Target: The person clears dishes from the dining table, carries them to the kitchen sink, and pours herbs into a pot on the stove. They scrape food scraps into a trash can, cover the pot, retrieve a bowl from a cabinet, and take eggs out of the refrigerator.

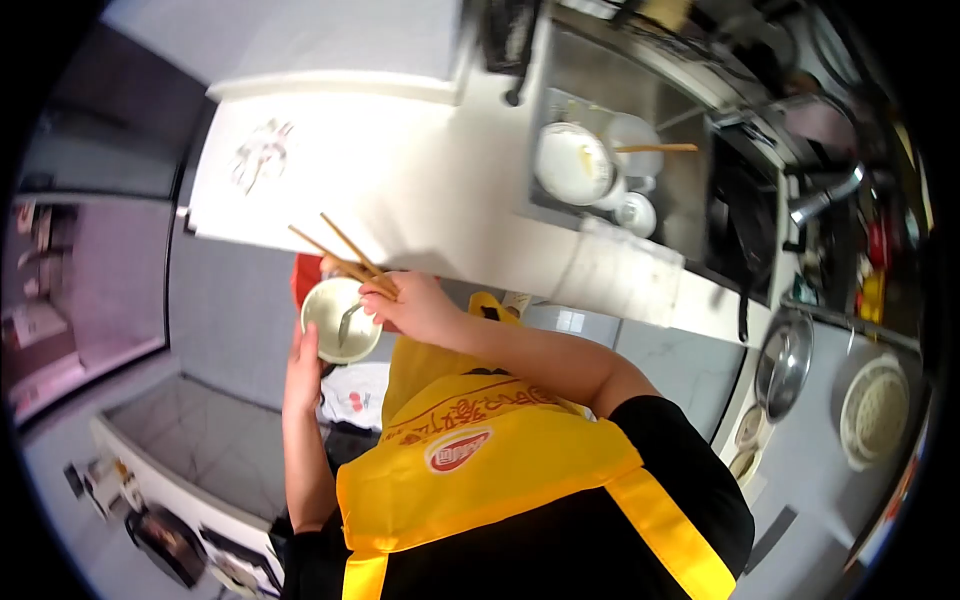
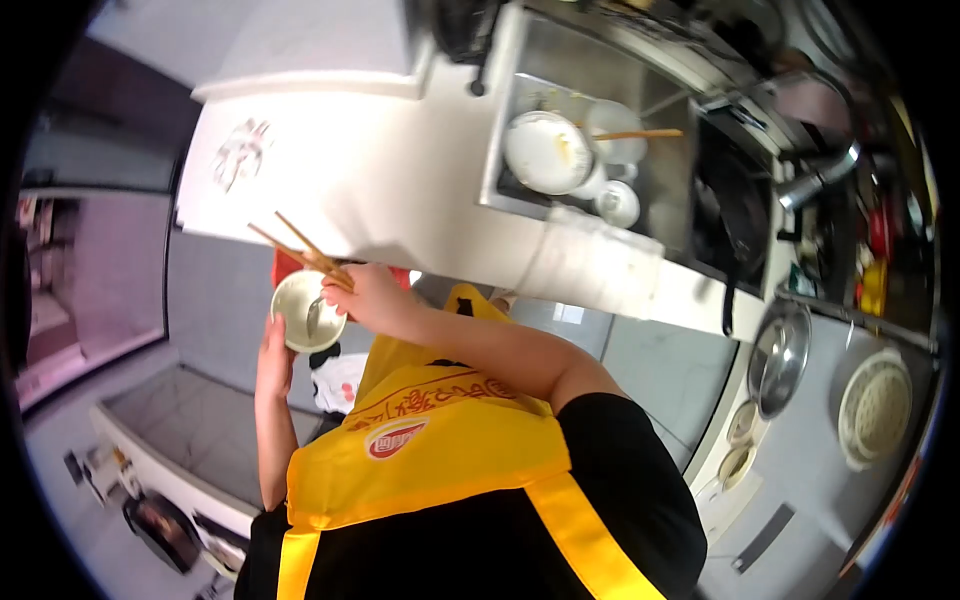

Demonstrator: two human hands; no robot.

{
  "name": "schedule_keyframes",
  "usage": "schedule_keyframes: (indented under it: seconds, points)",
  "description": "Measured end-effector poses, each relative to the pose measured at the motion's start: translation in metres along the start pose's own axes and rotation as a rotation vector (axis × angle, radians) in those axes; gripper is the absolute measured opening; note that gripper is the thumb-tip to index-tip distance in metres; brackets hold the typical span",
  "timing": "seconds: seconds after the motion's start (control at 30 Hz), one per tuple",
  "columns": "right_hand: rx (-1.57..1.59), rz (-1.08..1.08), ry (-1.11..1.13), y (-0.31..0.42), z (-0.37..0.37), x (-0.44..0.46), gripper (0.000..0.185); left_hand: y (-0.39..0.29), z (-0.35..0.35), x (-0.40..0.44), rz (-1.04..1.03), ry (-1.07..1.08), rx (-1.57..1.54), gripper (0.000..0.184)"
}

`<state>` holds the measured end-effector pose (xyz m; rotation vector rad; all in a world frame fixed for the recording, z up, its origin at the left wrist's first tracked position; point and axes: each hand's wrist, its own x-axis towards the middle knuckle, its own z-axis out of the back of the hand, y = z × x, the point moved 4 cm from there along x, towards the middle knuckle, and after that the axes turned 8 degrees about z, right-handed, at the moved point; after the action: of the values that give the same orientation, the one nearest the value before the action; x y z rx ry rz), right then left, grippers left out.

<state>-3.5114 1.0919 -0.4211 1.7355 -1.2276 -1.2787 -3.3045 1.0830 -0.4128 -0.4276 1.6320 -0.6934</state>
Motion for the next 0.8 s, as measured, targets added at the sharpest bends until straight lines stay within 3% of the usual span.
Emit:
schedule_keyframes:
  seconds: [0.13,0.2,0.27,0.33,0.43,0.5,0.53,0.6,0.67,0.73,0.8]
  points:
    - [-0.211,0.112,-0.038,0.056,0.062,-0.036,0.037,0.004,-0.043,0.003,0.027,0.147,-0.119,0.044]
    - [-0.397,0.277,-0.272,0.073,0.129,-0.051,0.04,-0.005,-0.077,0.011,0.049,0.198,-0.113,0.044]
    - [-0.621,0.271,-0.6,0.079,0.225,-0.065,0.043,-0.025,-0.124,0.011,0.017,0.331,-0.195,0.044]
    - [-0.804,0.147,-0.795,0.062,0.333,-0.086,0.042,-0.051,-0.178,0.005,0.038,0.336,-0.231,0.042]
    - [-1.02,0.095,-0.946,0.047,0.43,-0.105,0.044,-0.083,-0.259,0.018,-0.02,0.475,-0.084,0.047]
    - [-1.0,-0.521,-0.835,0.023,0.478,-0.107,0.048,-0.092,-0.307,0.048,-0.029,0.509,-0.044,0.048]
    - [-0.986,-0.515,-0.85,0.03,0.478,-0.112,0.048,-0.088,-0.332,0.068,0.048,0.526,-0.012,0.045]
    - [-0.985,-0.459,-1.017,0.05,0.459,-0.127,0.05,-0.071,-0.377,0.104,0.127,0.561,0.051,0.042]
    - [-1.202,-0.296,-1.055,0.053,0.452,-0.129,0.051,-0.051,-0.412,0.146,0.266,0.471,0.025,0.033]
    - [-1.401,0.219,-1.2,0.077,0.411,-0.152,0.049,-0.036,-0.436,0.171,0.267,0.407,0.067,0.027]
    - [-1.169,0.457,-1.025,0.097,0.377,-0.188,0.045,-0.018,-0.452,0.199,0.269,0.324,0.13,0.03]
